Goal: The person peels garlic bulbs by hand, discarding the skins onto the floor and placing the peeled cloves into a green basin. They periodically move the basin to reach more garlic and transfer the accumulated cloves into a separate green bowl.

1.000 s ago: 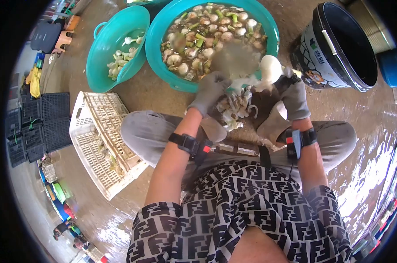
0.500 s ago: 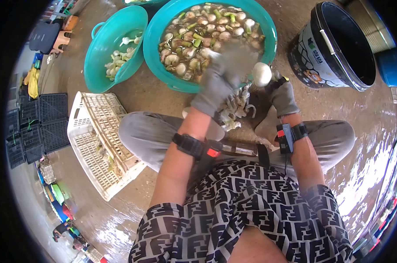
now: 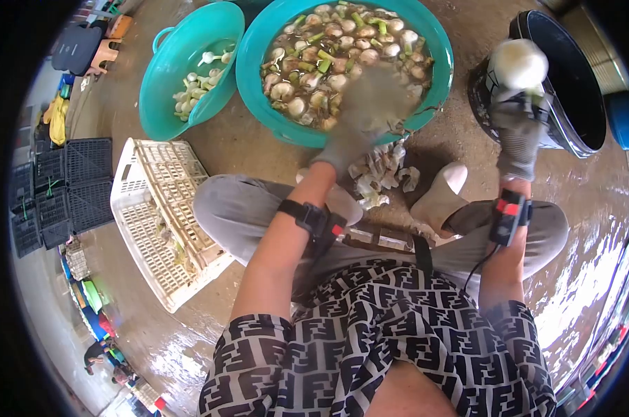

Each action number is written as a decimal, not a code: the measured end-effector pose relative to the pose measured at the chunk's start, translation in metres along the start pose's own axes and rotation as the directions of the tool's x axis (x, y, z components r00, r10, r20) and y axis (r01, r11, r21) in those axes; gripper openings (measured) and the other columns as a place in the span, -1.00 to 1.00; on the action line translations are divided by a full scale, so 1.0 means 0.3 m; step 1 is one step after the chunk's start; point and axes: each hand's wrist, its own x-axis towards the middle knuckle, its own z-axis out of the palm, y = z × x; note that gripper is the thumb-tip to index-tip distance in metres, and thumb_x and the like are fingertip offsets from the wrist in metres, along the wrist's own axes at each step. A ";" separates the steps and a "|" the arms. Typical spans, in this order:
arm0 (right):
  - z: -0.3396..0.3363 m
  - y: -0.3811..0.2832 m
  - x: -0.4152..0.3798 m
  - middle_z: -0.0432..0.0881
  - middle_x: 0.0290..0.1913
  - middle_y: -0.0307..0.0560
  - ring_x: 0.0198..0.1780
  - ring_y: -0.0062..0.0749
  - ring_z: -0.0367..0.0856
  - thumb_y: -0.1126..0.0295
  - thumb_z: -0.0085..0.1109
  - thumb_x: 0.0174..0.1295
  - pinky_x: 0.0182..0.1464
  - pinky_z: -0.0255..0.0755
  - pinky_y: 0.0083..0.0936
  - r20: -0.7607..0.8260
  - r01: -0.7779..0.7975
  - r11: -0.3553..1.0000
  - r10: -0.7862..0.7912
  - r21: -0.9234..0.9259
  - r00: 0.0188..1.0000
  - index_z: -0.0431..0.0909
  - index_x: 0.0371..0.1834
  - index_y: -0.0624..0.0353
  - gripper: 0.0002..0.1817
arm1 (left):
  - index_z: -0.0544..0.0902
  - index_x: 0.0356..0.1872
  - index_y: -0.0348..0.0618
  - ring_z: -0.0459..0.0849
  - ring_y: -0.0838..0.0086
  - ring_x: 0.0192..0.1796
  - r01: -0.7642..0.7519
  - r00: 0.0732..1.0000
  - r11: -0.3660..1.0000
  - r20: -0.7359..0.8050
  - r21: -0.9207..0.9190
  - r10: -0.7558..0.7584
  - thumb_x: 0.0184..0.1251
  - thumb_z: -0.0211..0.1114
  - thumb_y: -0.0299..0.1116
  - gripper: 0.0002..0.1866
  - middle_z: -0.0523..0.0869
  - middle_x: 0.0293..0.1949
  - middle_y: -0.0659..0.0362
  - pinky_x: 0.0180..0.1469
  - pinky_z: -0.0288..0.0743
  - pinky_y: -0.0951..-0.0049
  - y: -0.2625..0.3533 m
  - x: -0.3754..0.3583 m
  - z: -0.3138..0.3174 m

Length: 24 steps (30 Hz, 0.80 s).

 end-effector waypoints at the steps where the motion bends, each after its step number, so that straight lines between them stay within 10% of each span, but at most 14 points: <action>1: 0.007 -0.034 0.009 0.54 -0.32 -0.17 -0.37 -0.62 0.49 0.33 -0.06 0.29 -0.35 0.44 -0.66 0.008 -0.098 0.933 0.102 0.348 0.995 0.42 -0.13 0.26 -0.77 | 0.57 -0.06 -0.11 0.55 0.09 0.01 0.101 0.995 0.994 -0.003 0.029 -0.101 0.09 0.29 -0.06 -0.55 0.58 -0.06 -0.07 0.07 0.39 0.26 0.003 0.012 -0.038; 6: 0.050 0.322 0.024 0.56 -0.23 -0.16 -0.29 -0.45 0.52 0.37 0.01 0.12 -0.18 0.42 -0.63 0.497 -0.329 0.934 0.352 -0.136 0.793 0.49 -0.05 0.19 -0.68 | 0.62 -0.17 -0.16 0.57 0.13 0.01 0.054 0.917 0.987 0.385 0.152 -0.109 0.08 0.23 -0.07 -0.59 0.62 -0.09 -0.05 0.06 0.40 0.28 -0.078 0.084 -0.036; 8: 0.098 0.515 0.010 0.57 -0.07 0.06 -0.06 -0.20 0.55 0.32 -0.01 0.09 0.01 0.41 -0.42 0.405 0.051 0.559 0.533 -0.827 0.743 0.47 0.04 0.18 -0.59 | 0.63 -0.22 -0.17 0.57 0.14 0.00 0.228 0.925 0.964 0.278 0.138 -0.259 0.06 0.22 -0.06 -0.60 0.62 -0.09 -0.05 0.05 0.40 0.30 0.003 0.093 -0.121; 10: 0.240 0.555 -0.030 0.53 0.00 0.20 0.10 -0.03 0.47 0.20 0.02 0.06 0.13 0.34 -0.27 0.249 0.258 0.097 0.707 -0.961 0.662 0.48 0.04 0.19 -0.53 | 0.59 -0.11 -0.15 0.57 0.20 0.03 0.312 0.923 0.902 0.130 0.296 -0.362 0.06 0.22 0.04 -0.50 0.61 -0.04 -0.02 0.04 0.40 0.26 -0.040 0.104 -0.153; 12: 0.314 0.571 -0.058 0.55 0.00 0.13 0.08 -0.07 0.49 0.19 0.03 0.06 0.12 0.35 -0.31 0.191 0.284 0.007 0.756 -0.959 0.626 0.50 0.02 0.14 -0.55 | 0.56 -0.05 -0.15 0.57 0.21 0.05 0.454 0.838 0.753 0.060 0.475 -0.543 0.05 0.22 0.09 -0.44 0.60 -0.01 0.01 0.03 0.40 0.24 -0.056 0.117 -0.187; 15: 0.263 0.696 -0.051 0.54 0.02 0.09 0.05 -0.06 0.51 0.16 0.04 0.06 0.11 0.35 -0.32 0.317 0.351 0.134 0.778 -0.927 0.542 0.52 0.00 0.09 -0.56 | 0.49 0.05 -0.17 0.55 0.24 0.08 0.501 0.754 0.594 0.019 0.629 -0.657 0.02 0.22 0.15 -0.32 0.58 0.04 0.05 0.06 0.38 0.22 -0.104 0.152 -0.134; 21: 0.234 0.490 -0.076 0.62 -0.17 0.04 -0.08 -0.14 0.57 0.37 0.22 -0.12 0.05 0.38 -0.30 0.360 0.108 0.360 0.766 -0.927 0.533 0.55 -0.05 0.03 -0.56 | 0.44 0.07 -0.27 0.55 0.17 0.08 0.444 0.769 0.816 0.310 0.370 -0.559 -0.03 0.25 0.06 -0.30 0.57 0.01 -0.09 0.09 0.39 0.27 -0.237 0.237 -0.084; 24: 0.144 0.358 -0.177 0.64 -0.22 0.00 -0.16 -0.22 0.60 0.38 0.25 -0.11 -0.03 0.43 -0.37 0.668 0.533 0.423 0.596 -0.732 0.445 0.52 0.02 0.04 -0.50 | 0.43 0.07 -0.29 0.55 0.12 0.06 0.349 0.869 0.893 0.258 0.284 -0.422 -0.08 0.30 -0.01 -0.30 0.56 -0.02 -0.16 0.08 0.39 0.27 -0.193 0.191 -0.105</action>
